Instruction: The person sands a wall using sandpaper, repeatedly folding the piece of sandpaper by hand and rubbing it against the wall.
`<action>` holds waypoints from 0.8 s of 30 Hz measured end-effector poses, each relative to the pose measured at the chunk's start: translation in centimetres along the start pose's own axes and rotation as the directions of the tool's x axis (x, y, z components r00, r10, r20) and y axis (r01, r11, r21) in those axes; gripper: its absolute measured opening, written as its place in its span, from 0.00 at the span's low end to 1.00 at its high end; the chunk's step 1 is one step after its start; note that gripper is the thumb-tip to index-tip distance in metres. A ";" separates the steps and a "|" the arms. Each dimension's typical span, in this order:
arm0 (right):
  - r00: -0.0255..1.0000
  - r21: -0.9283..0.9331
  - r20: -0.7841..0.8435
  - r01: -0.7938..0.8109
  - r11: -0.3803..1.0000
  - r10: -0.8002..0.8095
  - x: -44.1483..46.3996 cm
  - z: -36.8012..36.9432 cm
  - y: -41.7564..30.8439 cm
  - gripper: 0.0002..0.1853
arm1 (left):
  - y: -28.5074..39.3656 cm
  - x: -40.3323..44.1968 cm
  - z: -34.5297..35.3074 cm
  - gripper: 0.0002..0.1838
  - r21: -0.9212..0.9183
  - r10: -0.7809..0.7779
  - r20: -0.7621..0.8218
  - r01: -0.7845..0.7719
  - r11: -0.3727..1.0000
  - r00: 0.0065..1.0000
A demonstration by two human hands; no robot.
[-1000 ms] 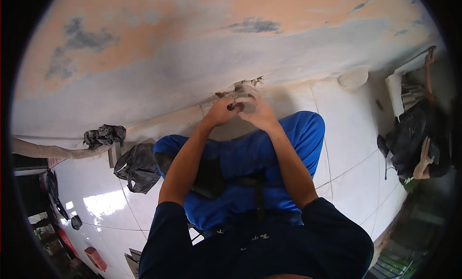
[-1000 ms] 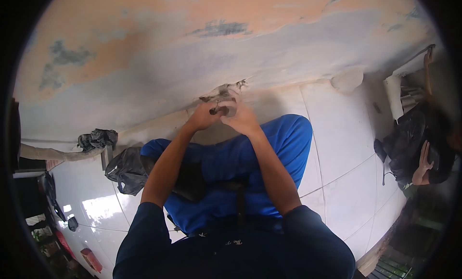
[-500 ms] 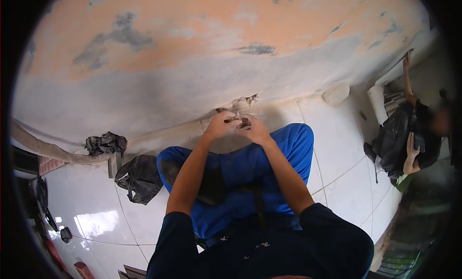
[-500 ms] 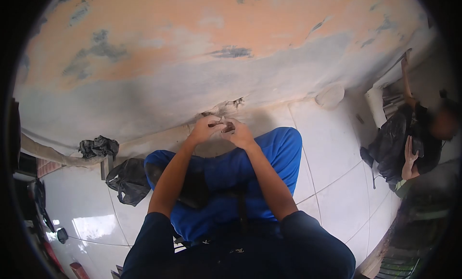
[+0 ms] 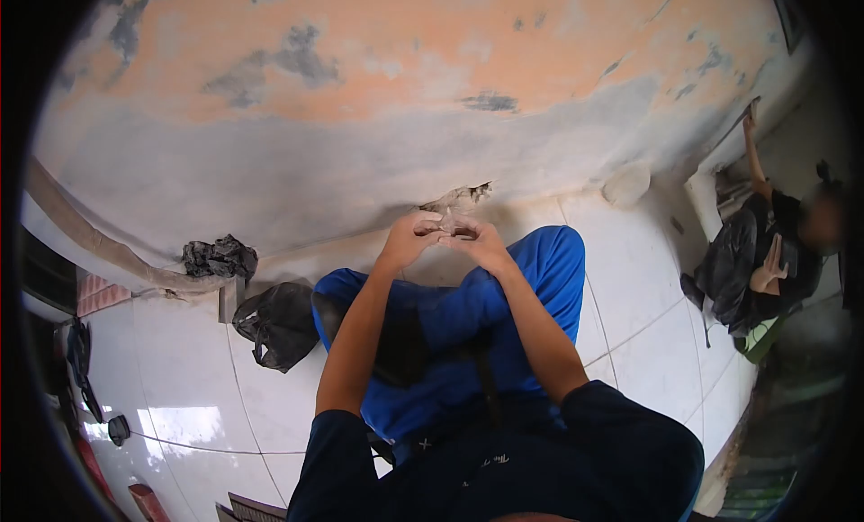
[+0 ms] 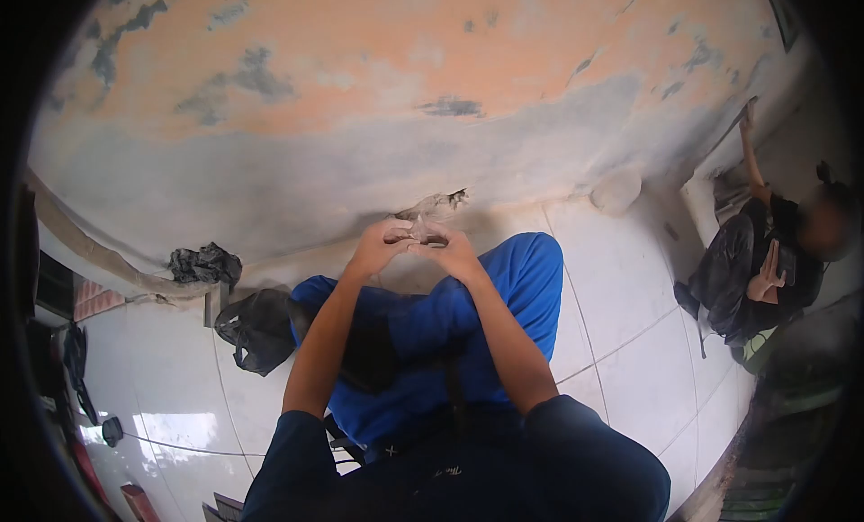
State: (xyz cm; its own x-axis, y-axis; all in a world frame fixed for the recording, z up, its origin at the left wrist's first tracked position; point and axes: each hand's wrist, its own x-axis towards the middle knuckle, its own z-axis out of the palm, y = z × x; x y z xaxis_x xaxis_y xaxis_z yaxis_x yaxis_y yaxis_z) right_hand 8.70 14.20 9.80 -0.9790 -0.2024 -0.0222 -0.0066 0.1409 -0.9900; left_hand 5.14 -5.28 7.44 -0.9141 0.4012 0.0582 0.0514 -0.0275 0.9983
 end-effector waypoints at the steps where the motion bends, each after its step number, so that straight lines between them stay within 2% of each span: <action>1: 1.000 0.020 0.026 0.010 1.000 -0.010 0.0 0.2 -0.2 0.29 | 0.7 -0.3 -0.3 0.22 0.008 0.010 0.005 -0.010 1.000 1.000; 3: 0.996 0.065 0.085 0.026 0.998 -0.031 0.2 0.9 -0.4 0.28 | 2.0 -1.3 -1.0 0.21 0.028 0.024 0.009 -0.024 0.999 1.000; 6: 0.997 0.091 0.066 0.023 0.996 -0.029 0.3 2.2 -1.4 0.27 | 2.8 -2.6 -1.9 0.22 -0.080 0.018 0.012 -0.017 0.997 1.000; 9: 0.995 0.147 0.099 0.011 0.989 -0.025 0.0 3.3 -3.5 0.26 | 4.5 -4.5 -2.5 0.21 0.007 0.028 -0.036 -0.028 1.000 0.999; 12: 0.996 0.156 0.084 0.024 0.987 -0.038 0.4 4.5 -3.5 0.24 | 2.6 -5.9 -3.5 0.21 -0.060 0.078 -0.084 -0.083 0.995 0.993; 18: 0.988 0.108 0.061 0.138 0.985 -0.145 1.2 8.1 -2.8 0.19 | 1.2 -9.1 -6.2 0.15 0.040 -0.022 -0.225 0.032 0.999 0.974; 21: 0.998 0.344 0.056 -0.040 0.938 0.023 2.2 9.5 -2.4 0.19 | 0.5 -10.3 -7.8 0.15 0.025 -0.071 -0.288 0.081 0.996 0.955; 24: 0.990 0.378 0.109 -0.123 0.917 0.088 2.9 10.3 -2.1 0.18 | -0.2 -10.8 -8.3 0.15 -0.111 -0.042 -0.341 0.004 0.994 0.939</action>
State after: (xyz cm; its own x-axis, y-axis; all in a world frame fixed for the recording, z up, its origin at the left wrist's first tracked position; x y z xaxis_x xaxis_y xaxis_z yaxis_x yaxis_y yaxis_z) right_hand 7.98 3.38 10.41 -0.9479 -0.2932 -0.1244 0.1915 -0.2125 -0.9582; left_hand 11.64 -17.20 6.59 -0.9978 0.0657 0.0112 0.0028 -0.1274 0.9919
